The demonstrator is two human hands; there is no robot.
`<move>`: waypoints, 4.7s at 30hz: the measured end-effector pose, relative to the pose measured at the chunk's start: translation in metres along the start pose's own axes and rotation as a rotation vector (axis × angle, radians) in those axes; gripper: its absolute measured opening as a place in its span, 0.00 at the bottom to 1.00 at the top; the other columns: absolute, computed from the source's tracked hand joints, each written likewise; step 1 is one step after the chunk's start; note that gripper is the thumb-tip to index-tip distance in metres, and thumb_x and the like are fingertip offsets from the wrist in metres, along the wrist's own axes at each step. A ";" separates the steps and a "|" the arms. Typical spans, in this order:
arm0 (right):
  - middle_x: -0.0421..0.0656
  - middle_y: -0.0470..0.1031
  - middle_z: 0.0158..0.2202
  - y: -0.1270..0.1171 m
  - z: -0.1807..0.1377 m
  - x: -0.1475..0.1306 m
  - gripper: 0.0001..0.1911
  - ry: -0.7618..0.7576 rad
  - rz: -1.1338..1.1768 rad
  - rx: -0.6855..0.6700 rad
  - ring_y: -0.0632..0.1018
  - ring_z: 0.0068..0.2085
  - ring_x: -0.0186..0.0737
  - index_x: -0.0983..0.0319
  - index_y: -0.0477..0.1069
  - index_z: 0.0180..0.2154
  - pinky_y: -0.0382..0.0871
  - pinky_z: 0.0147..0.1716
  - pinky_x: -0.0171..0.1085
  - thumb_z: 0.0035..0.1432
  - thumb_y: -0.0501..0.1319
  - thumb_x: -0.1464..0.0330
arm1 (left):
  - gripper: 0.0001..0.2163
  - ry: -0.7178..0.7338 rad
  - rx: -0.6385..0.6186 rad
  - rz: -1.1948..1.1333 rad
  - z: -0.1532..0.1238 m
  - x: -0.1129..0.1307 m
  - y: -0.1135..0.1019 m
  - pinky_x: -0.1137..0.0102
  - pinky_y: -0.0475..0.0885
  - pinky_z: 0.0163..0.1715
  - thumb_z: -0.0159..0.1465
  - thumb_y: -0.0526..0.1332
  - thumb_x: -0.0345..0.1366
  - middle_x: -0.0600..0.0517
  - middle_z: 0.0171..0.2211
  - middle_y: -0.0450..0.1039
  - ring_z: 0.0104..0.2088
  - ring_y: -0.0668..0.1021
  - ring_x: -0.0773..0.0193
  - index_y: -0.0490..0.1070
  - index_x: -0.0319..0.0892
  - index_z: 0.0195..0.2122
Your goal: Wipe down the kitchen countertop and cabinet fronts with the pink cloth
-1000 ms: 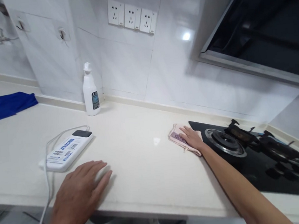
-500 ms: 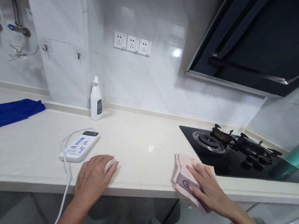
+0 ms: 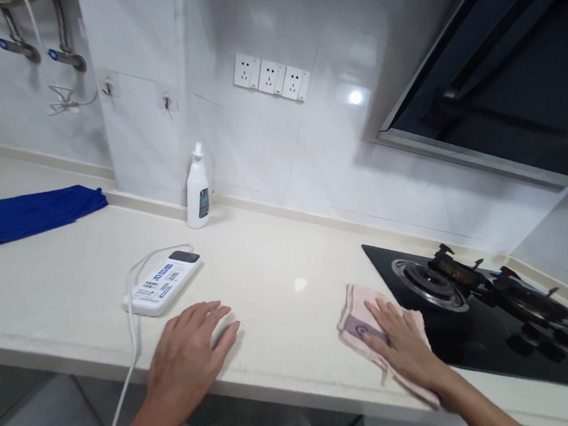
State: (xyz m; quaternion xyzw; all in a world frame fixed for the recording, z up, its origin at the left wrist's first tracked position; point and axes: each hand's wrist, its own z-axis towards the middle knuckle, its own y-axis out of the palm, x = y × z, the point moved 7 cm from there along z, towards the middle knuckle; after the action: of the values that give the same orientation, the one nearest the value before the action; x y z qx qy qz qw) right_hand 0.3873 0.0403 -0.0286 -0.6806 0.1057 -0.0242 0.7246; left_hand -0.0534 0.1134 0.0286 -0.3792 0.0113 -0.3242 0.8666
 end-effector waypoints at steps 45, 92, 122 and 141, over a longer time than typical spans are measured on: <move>0.54 0.31 0.80 0.000 0.057 -0.384 0.44 -0.601 0.019 -0.244 0.35 0.77 0.69 0.56 0.39 0.78 0.28 0.70 0.72 0.71 0.52 0.46 | 0.18 -0.288 0.227 -0.193 -0.010 -0.019 -0.017 0.51 0.69 0.62 0.76 0.51 0.45 0.45 0.60 0.78 0.63 0.76 0.50 0.76 0.46 0.57; 0.52 0.46 0.78 -0.053 0.131 -0.071 0.36 -0.067 0.008 -0.032 0.47 0.78 0.54 0.59 0.52 0.76 0.36 0.73 0.64 0.76 0.41 0.49 | 0.20 0.131 -0.283 0.044 0.015 0.058 0.068 0.48 0.71 0.60 0.73 0.56 0.50 0.39 0.64 0.74 0.66 0.74 0.43 0.79 0.47 0.57; 0.48 0.55 0.76 -0.056 -0.016 -0.100 0.33 -0.372 0.224 -0.041 0.53 0.77 0.43 0.63 0.56 0.75 0.40 0.77 0.49 0.77 0.46 0.55 | 0.25 0.110 -0.376 -0.022 0.024 0.040 0.080 0.48 0.71 0.62 0.72 0.47 0.50 0.45 0.63 0.77 0.67 0.73 0.46 0.79 0.48 0.57; 0.49 0.78 0.57 -0.056 -0.116 0.029 0.16 -0.244 0.392 0.390 0.75 0.59 0.51 0.55 0.75 0.57 0.69 0.63 0.52 0.74 0.54 0.62 | 0.25 0.137 -0.344 0.053 0.024 0.012 0.102 0.53 0.69 0.68 0.70 0.46 0.55 0.56 0.62 0.77 0.68 0.74 0.54 0.79 0.57 0.53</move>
State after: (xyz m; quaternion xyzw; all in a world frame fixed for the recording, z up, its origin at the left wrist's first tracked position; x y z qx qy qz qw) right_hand 0.3999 -0.0830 0.0171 -0.4933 0.1407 0.1782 0.8397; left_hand 0.0193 0.1735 -0.0190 -0.4982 0.1356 -0.3198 0.7944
